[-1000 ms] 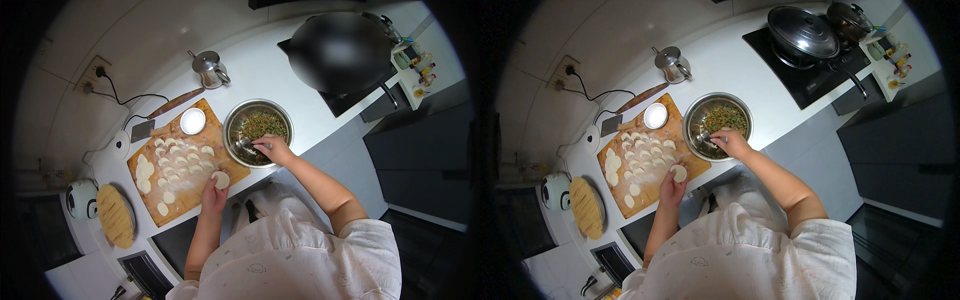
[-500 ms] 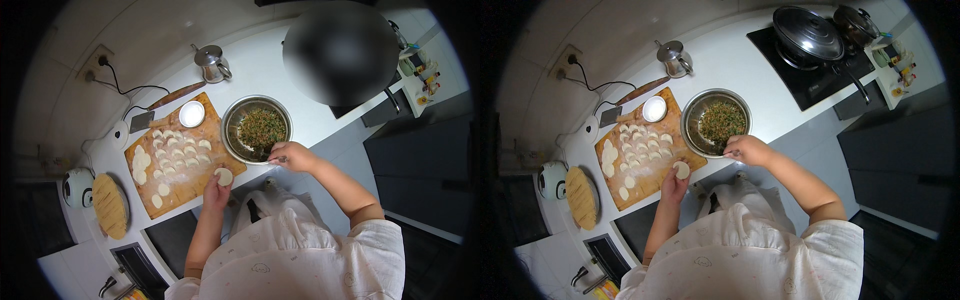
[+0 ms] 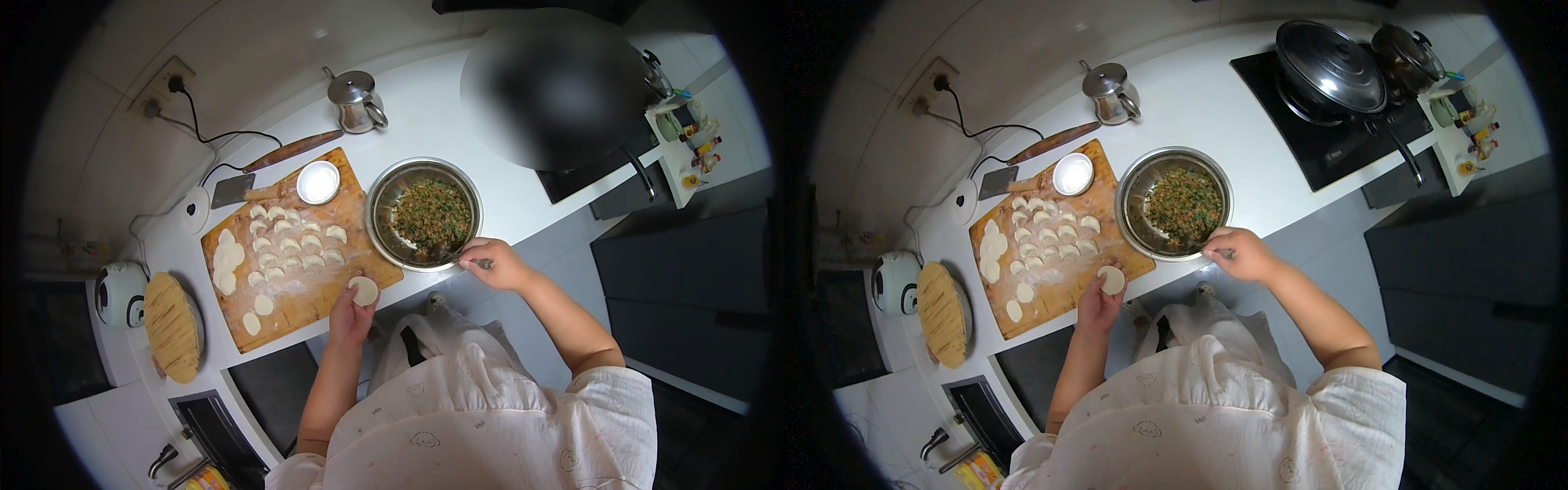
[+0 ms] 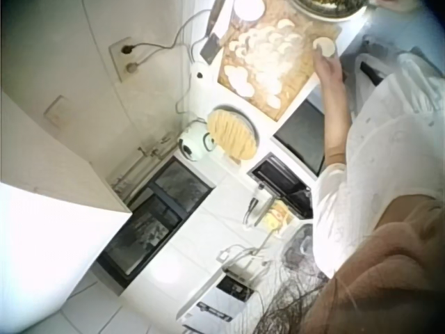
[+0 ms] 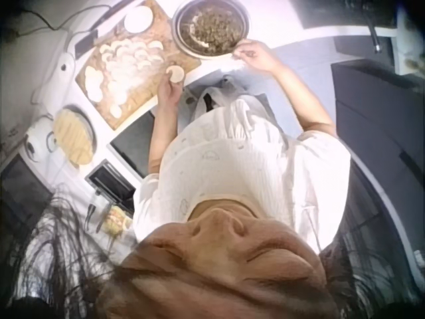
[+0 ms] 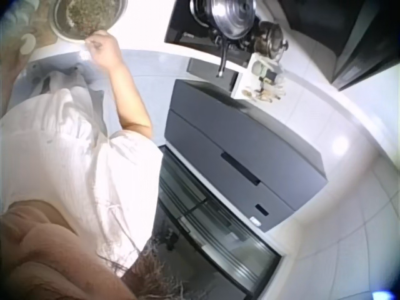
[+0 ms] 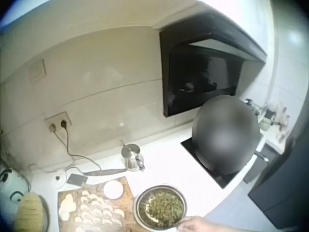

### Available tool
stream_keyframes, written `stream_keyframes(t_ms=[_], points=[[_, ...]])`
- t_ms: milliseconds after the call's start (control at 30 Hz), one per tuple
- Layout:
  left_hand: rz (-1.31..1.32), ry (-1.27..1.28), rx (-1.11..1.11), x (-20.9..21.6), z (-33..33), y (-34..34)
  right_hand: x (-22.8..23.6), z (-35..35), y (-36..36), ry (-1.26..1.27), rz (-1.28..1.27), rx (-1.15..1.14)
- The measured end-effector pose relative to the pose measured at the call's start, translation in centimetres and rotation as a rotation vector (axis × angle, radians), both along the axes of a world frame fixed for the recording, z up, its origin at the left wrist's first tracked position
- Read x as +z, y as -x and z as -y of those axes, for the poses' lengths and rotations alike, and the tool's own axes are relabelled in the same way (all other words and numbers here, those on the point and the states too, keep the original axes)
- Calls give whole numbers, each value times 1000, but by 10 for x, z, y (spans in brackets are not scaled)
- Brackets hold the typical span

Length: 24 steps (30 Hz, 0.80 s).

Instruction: The person assembles dumplings by placing a spoonful of green filling onto round dough wrappers and folding them shut. They repeat this process, placing the finished dumplings on a wooden board next to the remaining wrappers.

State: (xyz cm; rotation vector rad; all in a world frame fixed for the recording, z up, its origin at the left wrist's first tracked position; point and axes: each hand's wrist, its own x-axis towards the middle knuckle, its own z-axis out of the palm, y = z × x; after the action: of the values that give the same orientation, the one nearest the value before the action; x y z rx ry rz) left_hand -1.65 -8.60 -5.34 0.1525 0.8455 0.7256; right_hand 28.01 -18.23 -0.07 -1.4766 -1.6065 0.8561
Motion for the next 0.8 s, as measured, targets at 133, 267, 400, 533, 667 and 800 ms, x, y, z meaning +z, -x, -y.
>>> stream_keyframes(t_ms=[133,267,400,533,667,800], points=[[8,6,4,-3,-1,-2,-1,-7,-3,52,-25,-83],[55,9,-17,-3,-5,-7,-12,-28,11,33,4,-128],[85,7,-35,-1,-8,-11,-25,-30,15,89,40,-98],[73,32,-8,0,-9,-10,-7,-17,4,88,104,-102],[105,36,9,2,-11,-10,10,-9,6,-33,147,-203],[111,42,-13,2,-18,-7,19,0,21,-43,321,-230]])
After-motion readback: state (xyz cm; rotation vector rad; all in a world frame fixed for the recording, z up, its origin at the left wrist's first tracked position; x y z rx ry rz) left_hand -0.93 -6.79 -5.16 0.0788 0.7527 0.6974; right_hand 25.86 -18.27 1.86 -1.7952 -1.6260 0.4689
